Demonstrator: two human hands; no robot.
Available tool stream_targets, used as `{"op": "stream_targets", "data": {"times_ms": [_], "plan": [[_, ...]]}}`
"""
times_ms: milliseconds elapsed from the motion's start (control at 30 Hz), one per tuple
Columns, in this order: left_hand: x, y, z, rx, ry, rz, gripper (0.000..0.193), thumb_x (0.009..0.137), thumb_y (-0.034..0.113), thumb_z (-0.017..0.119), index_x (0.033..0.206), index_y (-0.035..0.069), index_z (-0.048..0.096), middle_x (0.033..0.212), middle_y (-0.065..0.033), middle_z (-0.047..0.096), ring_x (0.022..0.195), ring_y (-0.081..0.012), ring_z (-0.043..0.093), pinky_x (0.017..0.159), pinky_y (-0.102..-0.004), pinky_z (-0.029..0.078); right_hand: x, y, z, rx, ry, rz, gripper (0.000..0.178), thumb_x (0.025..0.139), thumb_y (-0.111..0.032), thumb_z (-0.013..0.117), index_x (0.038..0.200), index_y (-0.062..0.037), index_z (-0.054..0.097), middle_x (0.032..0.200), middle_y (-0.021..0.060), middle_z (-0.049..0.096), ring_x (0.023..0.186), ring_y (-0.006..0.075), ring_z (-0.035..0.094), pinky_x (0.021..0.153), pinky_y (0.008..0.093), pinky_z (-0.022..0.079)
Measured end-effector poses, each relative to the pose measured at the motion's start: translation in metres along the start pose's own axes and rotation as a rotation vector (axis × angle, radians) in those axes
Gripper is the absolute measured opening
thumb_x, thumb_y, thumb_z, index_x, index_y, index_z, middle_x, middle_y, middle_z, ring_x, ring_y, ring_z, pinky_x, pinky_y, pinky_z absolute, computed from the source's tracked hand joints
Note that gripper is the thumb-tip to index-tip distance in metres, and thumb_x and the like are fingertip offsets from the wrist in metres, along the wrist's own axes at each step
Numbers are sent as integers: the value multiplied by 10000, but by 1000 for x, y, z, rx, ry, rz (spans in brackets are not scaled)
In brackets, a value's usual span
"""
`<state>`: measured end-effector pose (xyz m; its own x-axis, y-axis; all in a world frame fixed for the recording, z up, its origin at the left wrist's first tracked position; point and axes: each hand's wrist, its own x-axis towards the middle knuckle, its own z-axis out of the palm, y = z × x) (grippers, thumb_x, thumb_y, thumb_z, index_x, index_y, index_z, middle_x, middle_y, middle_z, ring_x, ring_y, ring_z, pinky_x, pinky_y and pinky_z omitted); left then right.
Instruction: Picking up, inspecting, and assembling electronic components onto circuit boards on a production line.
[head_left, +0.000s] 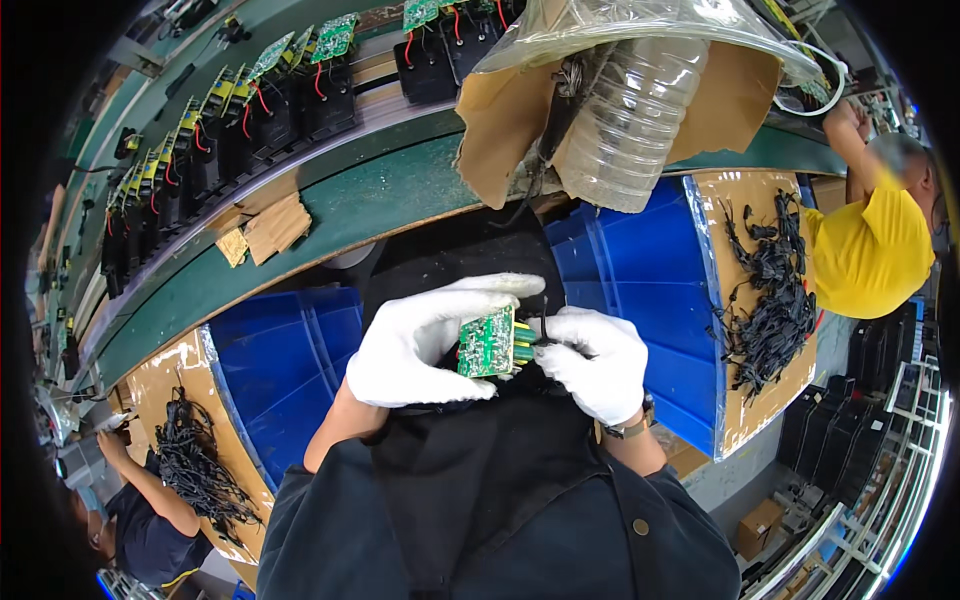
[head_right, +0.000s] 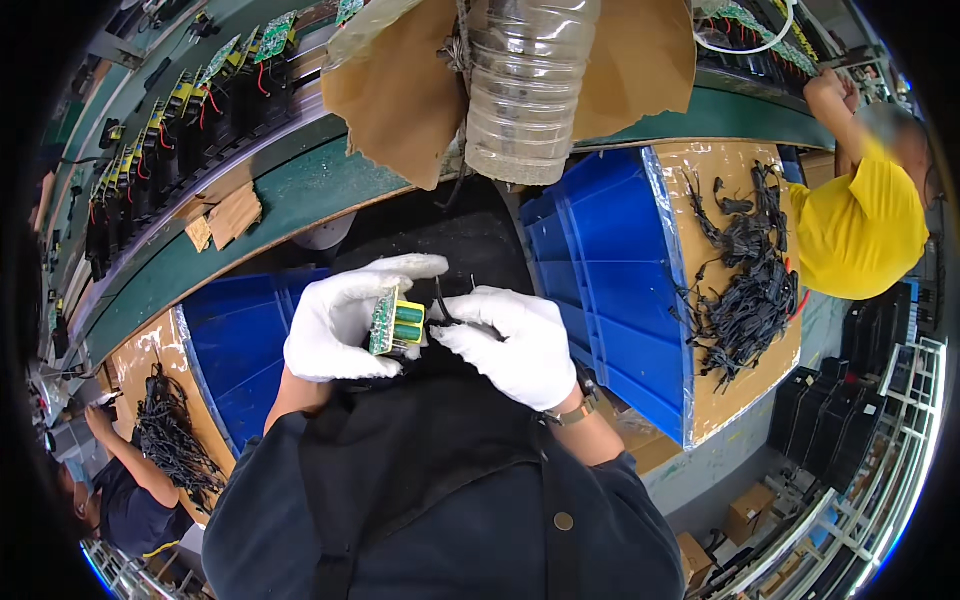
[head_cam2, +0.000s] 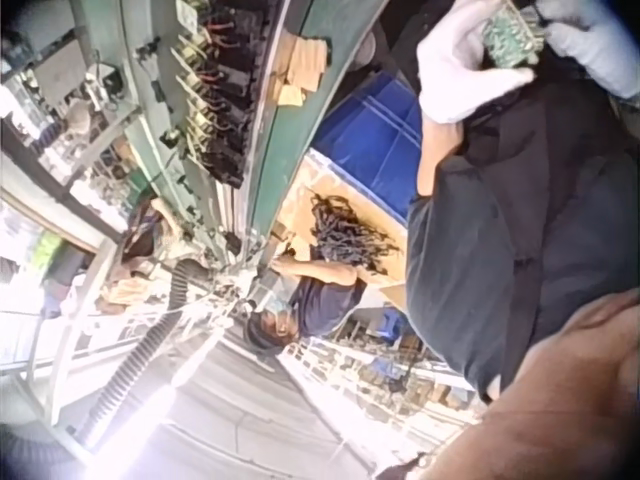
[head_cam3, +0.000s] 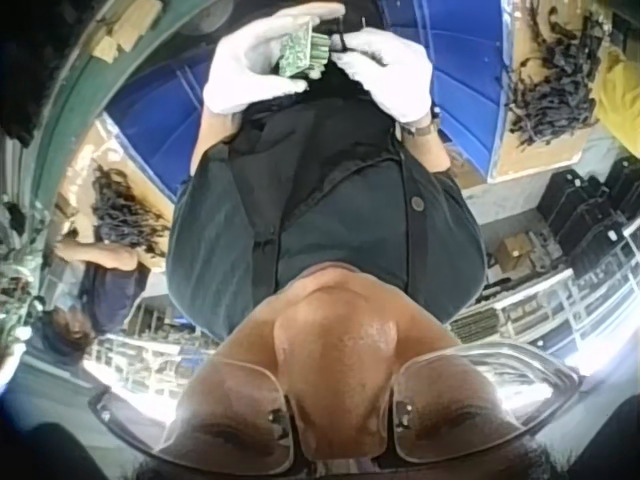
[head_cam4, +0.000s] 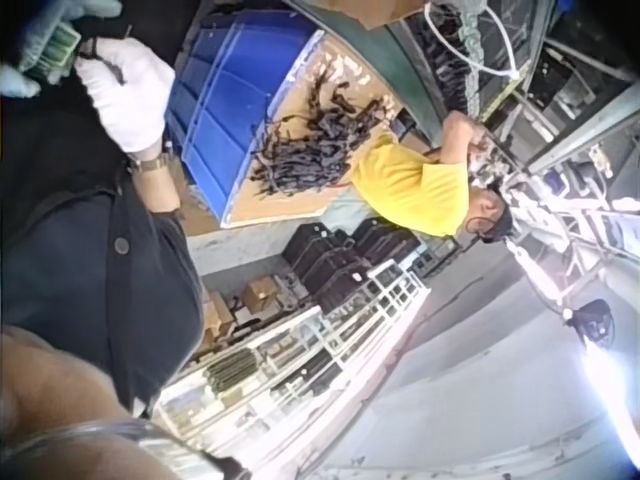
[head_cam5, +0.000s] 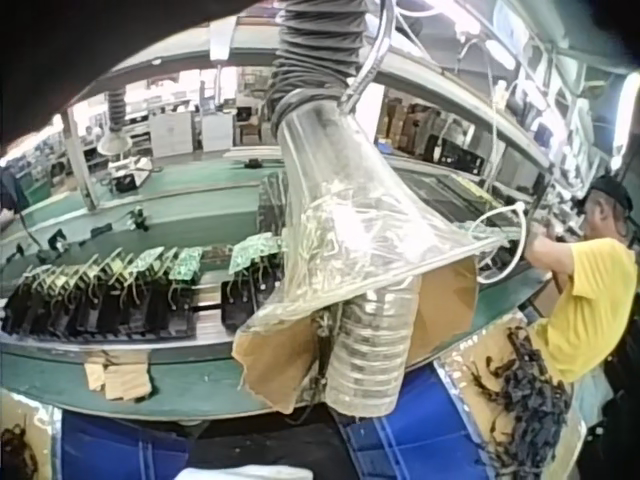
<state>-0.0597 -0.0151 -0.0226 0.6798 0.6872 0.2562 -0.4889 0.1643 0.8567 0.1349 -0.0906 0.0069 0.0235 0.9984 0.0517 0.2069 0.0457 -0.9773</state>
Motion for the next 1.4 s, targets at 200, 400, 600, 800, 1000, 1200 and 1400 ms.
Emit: {"op": "stream_targets", "data": {"times_ms": [200, 400, 600, 800, 1000, 1200, 1400], "plan": [[3, 4, -3, 90, -87, 95, 810, 500, -69, 832, 1259, 19, 565, 1320, -346, 464, 1016, -368, 609, 837, -434, 525, 13, -1, -4, -83, -1, -159, 200, 700, -14, 733, 886, 53, 699, 698, 92, 628, 509, 134, 456, 467, 267, 345], [-10, 12, -10, -57, 34, 20, 770, 528, -64, 812, 1255, 6, 569, 1317, -308, 494, 1157, -384, 546, 994, -471, 453, 12, -5, -17, -63, 25, -282, 184, 734, -30, 721, 903, 39, 700, 683, 91, 612, 504, 138, 489, 473, 232, 362], [-18, 18, -24, -130, 215, 4, 792, 499, -59, 831, 1245, 2, 573, 1271, -310, 518, 1034, -369, 583, 915, -459, 496, -2, -8, -40, 276, 231, -328, 114, 766, 13, 680, 879, 20, 686, 742, 121, 616, 545, 150, 550, 482, 200, 403], [-15, 10, -25, 0, 184, 52, 805, 506, -64, 835, 1260, -7, 558, 1209, -293, 540, 893, -344, 614, 804, -420, 542, -1, -3, -47, 155, 343, -350, 113, 738, 70, 676, 835, 12, 666, 772, 130, 624, 548, 145, 542, 475, 195, 397], [-12, 4, -13, 68, 161, 61, 790, 539, -65, 822, 1274, -48, 532, 1149, -278, 547, 809, -337, 632, 709, -391, 557, 4, -1, -34, -131, 337, -286, 189, 665, 102, 727, 809, 5, 654, 760, 119, 623, 533, 121, 491, 464, 202, 362], [-5, 6, 12, -46, 232, -32, 801, 633, 132, 802, 1309, -111, 447, 1079, -316, 556, 603, -301, 620, 536, -388, 546, 3, -7, -15, -112, 286, -220, 152, 671, 43, 766, 787, -17, 688, 727, 65, 657, 522, 115, 516, 455, 217, 367], [-1, 11, 15, -251, 142, -60, 685, 674, 84, 776, 1256, -143, 496, 1059, -266, 572, 727, -358, 649, 635, -380, 547, 7, -4, -8, -10, 283, -375, 252, 612, 106, 783, 805, 14, 650, 733, 105, 613, 513, 93, 426, 453, 214, 322]]}}
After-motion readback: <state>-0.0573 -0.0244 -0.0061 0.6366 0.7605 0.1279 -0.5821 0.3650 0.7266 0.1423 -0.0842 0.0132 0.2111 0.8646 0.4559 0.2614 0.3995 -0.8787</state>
